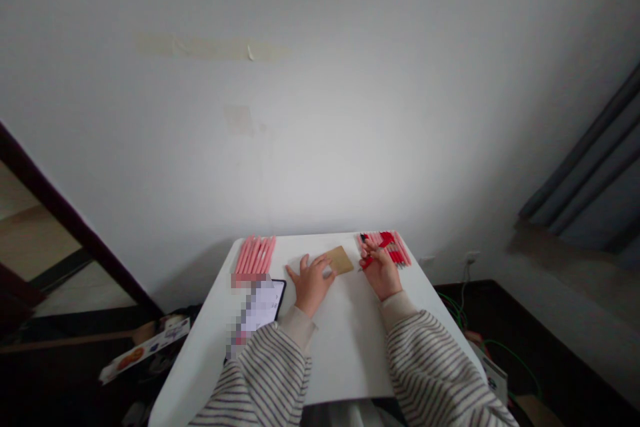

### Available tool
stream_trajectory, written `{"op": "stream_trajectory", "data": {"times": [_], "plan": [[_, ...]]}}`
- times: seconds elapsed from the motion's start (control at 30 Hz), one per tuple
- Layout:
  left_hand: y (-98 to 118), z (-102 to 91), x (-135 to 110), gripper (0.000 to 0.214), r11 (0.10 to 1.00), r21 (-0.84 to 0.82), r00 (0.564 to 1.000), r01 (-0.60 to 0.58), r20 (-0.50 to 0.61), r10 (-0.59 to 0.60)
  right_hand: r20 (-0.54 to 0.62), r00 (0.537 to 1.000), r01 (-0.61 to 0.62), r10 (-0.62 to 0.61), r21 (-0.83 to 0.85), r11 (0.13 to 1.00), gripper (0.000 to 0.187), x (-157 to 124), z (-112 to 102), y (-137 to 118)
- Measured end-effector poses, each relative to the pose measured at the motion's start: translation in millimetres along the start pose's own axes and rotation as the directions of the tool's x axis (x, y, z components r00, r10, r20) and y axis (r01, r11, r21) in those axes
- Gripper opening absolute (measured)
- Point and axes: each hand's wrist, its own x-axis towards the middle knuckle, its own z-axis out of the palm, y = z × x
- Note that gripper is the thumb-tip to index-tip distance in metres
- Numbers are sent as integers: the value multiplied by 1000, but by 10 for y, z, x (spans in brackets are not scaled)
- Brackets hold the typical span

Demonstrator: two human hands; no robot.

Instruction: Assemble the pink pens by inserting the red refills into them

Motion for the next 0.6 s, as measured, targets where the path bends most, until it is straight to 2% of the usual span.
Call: {"op": "stream_trajectory", "data": {"times": [0.1,0.23,0.37,0.43,0.53,0.6], "plan": [[0,2,0,37,1000,-7,1000,-8,-7,8,41,996,-83,81,57,995,37,-39,28,-76],[9,-7,-4,36,1000,-14,1000,-16,-10,15,83,993,-87,82,58,995,61,-96,81,-145],[7,-8,-8,36,1000,-21,1000,-13,-11,13,96,995,-16,26,-98,995,62,-127,101,-191],[4,-7,-8,35,1000,-23,1000,-19,-17,18,79,997,-9,17,-101,995,59,-137,97,-207],[8,-12,-7,35,1000,-14,1000,-20,-23,19,72,995,-80,75,66,995,56,-149,91,-219],[18,-19,-6,35,1000,-14,1000,-10,-23,10,93,985,-164,146,234,958,55,-155,94,-220]]}}
